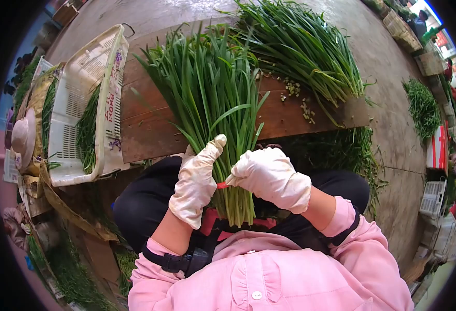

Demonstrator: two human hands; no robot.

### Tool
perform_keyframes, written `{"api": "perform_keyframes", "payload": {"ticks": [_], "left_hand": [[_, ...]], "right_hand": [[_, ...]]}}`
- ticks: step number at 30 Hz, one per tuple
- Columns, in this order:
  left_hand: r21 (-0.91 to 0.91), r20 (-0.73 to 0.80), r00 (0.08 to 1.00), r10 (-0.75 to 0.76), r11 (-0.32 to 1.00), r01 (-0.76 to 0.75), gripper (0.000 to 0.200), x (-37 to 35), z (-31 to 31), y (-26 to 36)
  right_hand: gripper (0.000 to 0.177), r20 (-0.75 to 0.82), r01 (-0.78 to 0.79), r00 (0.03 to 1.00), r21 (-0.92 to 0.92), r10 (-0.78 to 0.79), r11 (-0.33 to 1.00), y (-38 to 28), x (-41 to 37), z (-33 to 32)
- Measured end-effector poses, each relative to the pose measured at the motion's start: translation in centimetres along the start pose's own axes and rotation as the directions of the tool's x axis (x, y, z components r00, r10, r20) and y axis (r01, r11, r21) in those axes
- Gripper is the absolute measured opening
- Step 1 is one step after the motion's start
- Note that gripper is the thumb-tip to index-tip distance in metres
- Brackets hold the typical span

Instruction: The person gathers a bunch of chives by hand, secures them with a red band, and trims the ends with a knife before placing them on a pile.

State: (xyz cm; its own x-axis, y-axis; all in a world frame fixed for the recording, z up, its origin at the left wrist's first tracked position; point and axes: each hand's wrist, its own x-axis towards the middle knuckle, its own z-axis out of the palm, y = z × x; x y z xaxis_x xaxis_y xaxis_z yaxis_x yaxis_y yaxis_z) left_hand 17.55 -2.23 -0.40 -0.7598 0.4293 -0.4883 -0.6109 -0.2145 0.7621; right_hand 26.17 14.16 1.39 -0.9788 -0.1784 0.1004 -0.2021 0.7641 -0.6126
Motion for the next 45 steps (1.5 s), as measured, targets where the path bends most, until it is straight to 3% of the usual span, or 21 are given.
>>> {"api": "perform_keyframes", "payload": {"ticks": [5,7,8,9,11,12,13,15,16,17,19,21,23,31,33,35,37,40,42,43,45], "left_hand": [[0.057,-0.012,1.0,0.006,0.998,-0.005,0.039,0.4,-0.2,0.2],[0.082,-0.009,0.999,0.034,0.996,-0.034,0.038,0.3,0.1,1.0],[-0.036,0.037,0.999,-0.038,0.999,0.04,0.036,0.1,0.4,1.6],[-0.15,0.09,0.99,-0.104,0.982,0.117,0.034,-0.1,0.6,1.9],[-0.161,0.101,0.989,-0.105,0.98,0.12,0.03,-0.3,0.5,2.1],[-0.183,0.101,0.992,-0.082,0.978,0.099,0.029,-0.5,0.5,2.2],[-0.205,0.1,0.993,-0.059,0.976,0.079,0.029,-0.5,0.4,2.2],[-0.205,0.078,0.997,-0.028,0.978,0.043,0.029,0.0,0.0,1.7],[-0.2,0.056,0.998,-0.005,0.98,0.016,0.029,0.1,-0.1,1.4],[-0.203,0.055,0.998,-0.001,0.979,0.012,0.029,0.1,-0.1,1.6],[-0.024,0.103,0.99,0.097,0.995,-0.095,0.029,-0.2,-0.1,2.2],[-0.11,0.042,0.995,0.094,0.99,-0.089,0.032,0.4,-0.2,1.5],[-0.053,-0.032,0.981,0.189,0.98,-0.191,0.032,0.6,-0.3,1.3],[-0.214,-0.09,0.985,0.144,0.964,-0.16,0.043,0.4,0.0,2.3],[-0.237,-0.037,0.983,0.179,0.954,-0.182,0.046,1.2,-0.9,2.0],[-0.323,0.01,0.985,0.173,0.933,-0.161,0.049,1.5,-1.2,2.3],[-0.32,0.014,0.981,0.193,0.931,-0.179,0.05,1.6,-1.5,2.7],[-0.343,-0.057,0.984,0.17,0.922,-0.179,0.044,0.2,-1.0,4.2],[-0.376,-0.041,0.984,0.171,0.91,-0.174,0.043,0.4,-1.4,4.2],[-0.404,-0.022,0.985,0.169,0.9,-0.163,0.043,0.6,-1.5,4.1],[-0.436,0.037,0.986,0.16,0.891,-0.128,0.042,0.8,-1.6,3.8]], "right_hand": [[0.019,0.0,-0.145,0.989,-0.028,0.145,0.989,-0.2,0.5,0.4],[0.021,-0.238,-0.166,0.958,-0.005,0.16,0.986,0.4,1.1,-0.9],[0.019,-0.43,-0.108,0.903,-0.193,0.014,0.975,2.1,1.3,-2.0],[0.016,-0.538,-0.147,0.803,0.238,0.256,0.96,4.4,1.2,-2.4],[0.019,-0.616,-0.275,0.673,0.307,0.411,0.911,4.5,0.8,-6.6],[0.024,-0.547,-0.508,0.535,0.4,0.643,0.763,3.8,1.2,-8.4],[0.033,-0.45,-0.521,0.529,0.497,0.72,0.694,5.0,0.1,-8.8],[0.038,-0.474,-0.542,0.588,0.371,0.656,0.754,3.6,0.3,-8.0],[0.039,-0.585,-0.411,0.674,0.212,0.452,0.887,5.3,0.0,-5.2],[0.039,-0.573,-0.422,0.759,-0.07,0.309,0.904,3.6,0.1,-3.8],[0.049,-0.434,-0.371,0.877,-0.339,0.206,0.865,-1.7,0.6,-2.8],[0.063,-0.351,-0.253,0.927,-0.328,0.132,0.91,-4.9,0.2,-1.5],[0.06,-0.1,-0.235,0.972,-0.337,0.213,0.912,-6.0,-0.3,-0.4],[0.049,-0.145,-0.277,0.957,-0.214,0.25,0.937,-5.9,-1.0,0.2],[0.047,0.127,-0.438,0.89,-0.027,0.437,0.899,-7.2,-1.6,-2.3],[0.048,0.296,-0.465,0.831,-0.094,0.47,0.88,-8.7,-3.1,-5.9],[0.045,0.108,-0.432,0.883,-0.194,0.457,0.881,-8.7,-7.3,-8.3],[0.044,-0.038,-0.527,0.82,-0.437,0.57,0.729,-8.9,-13.0,-13.3],[0.042,-0.241,-0.762,0.628,-0.386,0.74,0.521,-7.8,-17.7,-16.1],[0.038,-0.345,-0.793,0.549,-0.504,0.761,0.343,-4.6,-21.7,-16.8],[0.021,-0.471,-0.737,0.559,-0.659,0.682,0.149,0.1,-29.8,-18.9]]}}
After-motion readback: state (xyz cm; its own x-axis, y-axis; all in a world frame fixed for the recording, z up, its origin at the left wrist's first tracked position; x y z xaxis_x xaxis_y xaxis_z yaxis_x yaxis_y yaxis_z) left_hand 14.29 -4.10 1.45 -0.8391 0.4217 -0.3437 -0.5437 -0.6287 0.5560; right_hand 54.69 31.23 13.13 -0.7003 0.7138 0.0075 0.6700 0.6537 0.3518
